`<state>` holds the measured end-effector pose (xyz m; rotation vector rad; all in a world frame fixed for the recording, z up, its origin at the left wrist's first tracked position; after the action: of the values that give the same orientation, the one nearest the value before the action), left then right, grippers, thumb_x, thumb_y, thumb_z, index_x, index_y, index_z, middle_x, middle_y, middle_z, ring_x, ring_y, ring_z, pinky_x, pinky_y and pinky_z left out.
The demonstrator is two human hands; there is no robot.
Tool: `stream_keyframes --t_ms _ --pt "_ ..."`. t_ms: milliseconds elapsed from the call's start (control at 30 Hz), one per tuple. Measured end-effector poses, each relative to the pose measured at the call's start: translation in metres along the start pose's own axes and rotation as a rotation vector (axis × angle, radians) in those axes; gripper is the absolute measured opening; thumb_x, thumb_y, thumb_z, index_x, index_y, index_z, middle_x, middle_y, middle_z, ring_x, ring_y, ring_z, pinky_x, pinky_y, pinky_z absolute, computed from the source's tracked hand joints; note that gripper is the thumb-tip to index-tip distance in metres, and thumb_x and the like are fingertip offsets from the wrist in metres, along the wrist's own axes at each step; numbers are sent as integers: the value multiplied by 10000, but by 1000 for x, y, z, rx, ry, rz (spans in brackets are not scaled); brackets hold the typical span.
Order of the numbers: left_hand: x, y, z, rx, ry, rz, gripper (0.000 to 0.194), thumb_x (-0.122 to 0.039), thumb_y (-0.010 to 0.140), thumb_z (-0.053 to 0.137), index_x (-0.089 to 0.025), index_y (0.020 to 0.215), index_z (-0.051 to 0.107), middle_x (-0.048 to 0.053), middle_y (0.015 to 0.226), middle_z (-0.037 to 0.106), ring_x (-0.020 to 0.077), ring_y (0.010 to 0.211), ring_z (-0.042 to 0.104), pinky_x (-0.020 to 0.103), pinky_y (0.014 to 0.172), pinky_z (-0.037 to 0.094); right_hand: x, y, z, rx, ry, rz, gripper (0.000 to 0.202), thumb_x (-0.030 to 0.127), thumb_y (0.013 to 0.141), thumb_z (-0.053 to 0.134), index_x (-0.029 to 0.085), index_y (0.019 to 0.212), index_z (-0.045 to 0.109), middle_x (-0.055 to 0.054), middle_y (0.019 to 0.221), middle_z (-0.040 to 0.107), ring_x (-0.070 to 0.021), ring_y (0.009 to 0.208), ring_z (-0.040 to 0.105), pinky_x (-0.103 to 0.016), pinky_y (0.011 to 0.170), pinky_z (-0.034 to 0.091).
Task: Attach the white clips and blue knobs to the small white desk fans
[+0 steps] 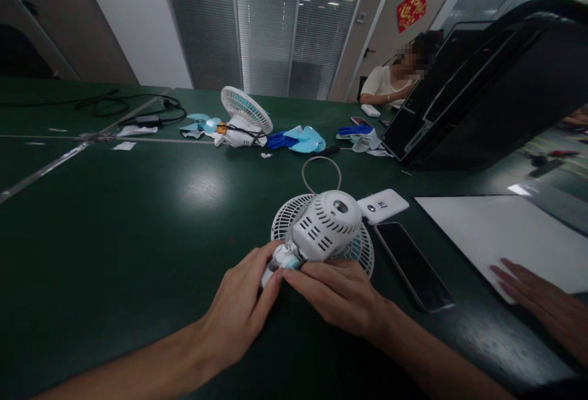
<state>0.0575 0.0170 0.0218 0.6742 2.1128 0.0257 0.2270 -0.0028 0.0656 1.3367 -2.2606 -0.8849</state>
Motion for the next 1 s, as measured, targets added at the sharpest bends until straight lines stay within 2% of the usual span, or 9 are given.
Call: stream_keyframes --t_ms 100,200,300,400,567,700,867,1000 --pt "-1 -1 0 -1 -17 -2 366 -270 1049 422 -278 1415 416 69 1246 643 239 1100 637 390 958 517 0 -1 0 -1 26 -38 316 86 973 523 114 1274 614 -49 991 720 -105 873 674 -214 692 536" --pt "-2 -1 -1 -12 -27 -3 358 -270 1053 415 -284 1411 418 66 1239 645 232 1098 639 380 954 517 0 2 -3 52 38 -117 302 98 984 507 123 1261 624 -58 1087 716 -113 918 673 -226 718 546" --pt "-2 -1 -2 -18 -24 -3 356 -274 1054 414 -279 1409 418 67 1231 649 229 1089 646 374 951 520 0 5 -5 88 38 -140 305 110 1017 431 71 1257 615 -86 1148 709 -130 961 675 -240 744 564" --pt "-2 0 -1 -11 -1 5 357 -271 1051 420 -275 1408 419 71 1237 648 233 1096 647 377 960 522 -2 4 -5 39 30 -104 310 108 1028 387 49 1219 625 -107 1113 714 -132 974 676 -234 722 560" --pt "-2 2 -2 -14 37 20 362 -263 1046 429 -251 1407 418 95 1245 653 241 1085 656 375 940 536 2 0 1 -45 -32 -51 264 121 1014 464 76 1218 626 -63 983 731 -115 834 677 -242 638 517" --pt "-2 2 -2 -33 31 14 346 -264 1044 432 -247 1390 441 91 1260 656 238 1102 655 368 948 535 2 1 3 -4 -75 36 261 127 989 533 143 1231 629 -25 984 732 -105 813 666 -242 646 500" --pt "-1 0 -2 -52 45 -16 330 -275 1048 421 -253 1375 463 77 1281 662 237 1095 667 365 944 543 0 3 -11 89 -49 -117 253 134 1006 477 129 1195 645 -40 1057 717 -115 823 648 -264 602 462" --pt "-4 -1 -2 -48 53 -8 341 -274 1049 420 -251 1389 446 87 1289 658 239 1089 669 376 951 541 -7 4 -17 94 -107 -100 237 147 1017 460 132 1135 665 -34 1028 711 -123 800 628 -285 595 441"
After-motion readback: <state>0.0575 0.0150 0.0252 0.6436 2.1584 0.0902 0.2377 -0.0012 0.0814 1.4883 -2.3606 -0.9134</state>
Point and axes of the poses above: each hand's wrist, its own y-axis towards the middle knuckle, its own z-axis out of the palm, x = y × z, the point moved 5 cm from there along y, towards the middle knuckle
